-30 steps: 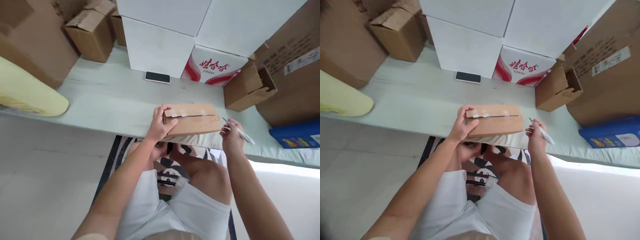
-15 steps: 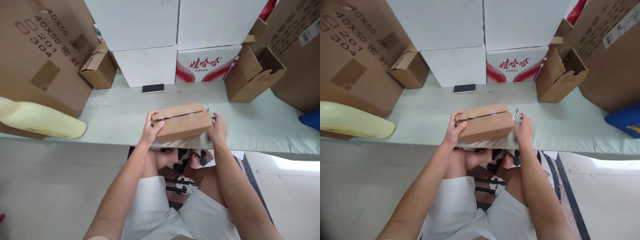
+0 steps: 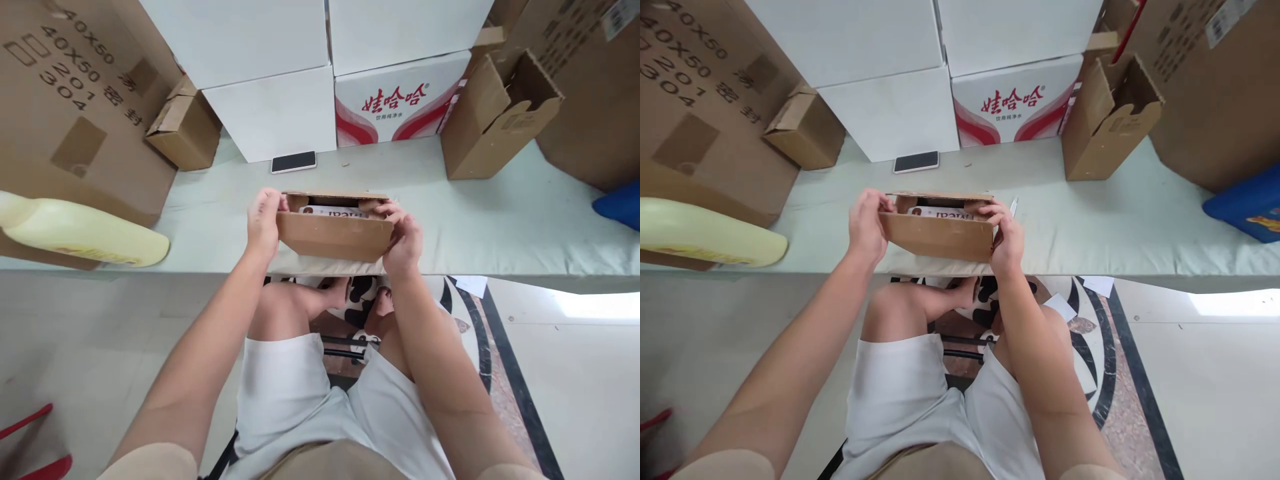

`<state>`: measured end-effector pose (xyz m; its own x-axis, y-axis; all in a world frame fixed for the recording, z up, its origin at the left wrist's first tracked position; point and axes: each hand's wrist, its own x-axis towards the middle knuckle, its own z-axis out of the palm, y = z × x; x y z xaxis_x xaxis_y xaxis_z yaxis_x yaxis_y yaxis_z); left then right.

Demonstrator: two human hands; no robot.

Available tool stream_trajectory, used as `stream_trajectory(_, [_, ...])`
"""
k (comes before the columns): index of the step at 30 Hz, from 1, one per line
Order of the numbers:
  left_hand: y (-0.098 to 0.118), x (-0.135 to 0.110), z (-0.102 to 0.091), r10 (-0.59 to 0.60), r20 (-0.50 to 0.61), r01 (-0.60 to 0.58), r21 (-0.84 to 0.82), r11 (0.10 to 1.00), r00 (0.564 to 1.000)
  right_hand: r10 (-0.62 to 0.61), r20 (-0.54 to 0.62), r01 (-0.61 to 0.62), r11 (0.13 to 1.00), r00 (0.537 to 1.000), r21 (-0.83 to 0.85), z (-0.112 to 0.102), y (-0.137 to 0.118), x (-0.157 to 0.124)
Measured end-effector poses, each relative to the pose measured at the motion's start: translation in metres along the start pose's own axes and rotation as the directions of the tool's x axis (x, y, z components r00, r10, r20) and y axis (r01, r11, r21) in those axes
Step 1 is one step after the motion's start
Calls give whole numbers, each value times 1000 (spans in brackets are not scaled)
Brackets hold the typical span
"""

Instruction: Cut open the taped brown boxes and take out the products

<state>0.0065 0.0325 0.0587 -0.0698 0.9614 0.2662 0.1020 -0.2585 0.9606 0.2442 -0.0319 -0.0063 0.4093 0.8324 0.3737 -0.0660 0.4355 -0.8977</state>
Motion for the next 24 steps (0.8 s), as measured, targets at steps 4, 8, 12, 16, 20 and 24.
stream_trajectory(4, [15, 14, -5, -109, 157, 112, -7, 994, 981, -47, 7, 46, 999, 999, 12, 3, -4, -2])
stream_trajectory(8, [29, 35, -27, -211, 483, 126, 203, 971, 850, -99, 195, 108, 993, 976, -37, -5, -5, -2])
stream_trajectory(12, [48, 48, -40, -298, 730, -152, 480, 864, 615, -171, 345, 232, 962, 923, -141, -14, -9, -1])
stream_trajectory(16, [59, 46, -41, -332, 781, -366, 563, 741, 530, -166, 410, 292, 918, 897, -268, -16, -14, -4])
stream_trajectory(20, [61, 37, -43, -285, 772, -435, 575, 693, 567, -188, 416, 310, 918, 890, -247, -16, -13, -12])
stream_trajectory(24, [64, 30, -48, -158, 756, -492, 553, 673, 635, -162, 401, 275, 931, 902, -242, -15, -11, -21])
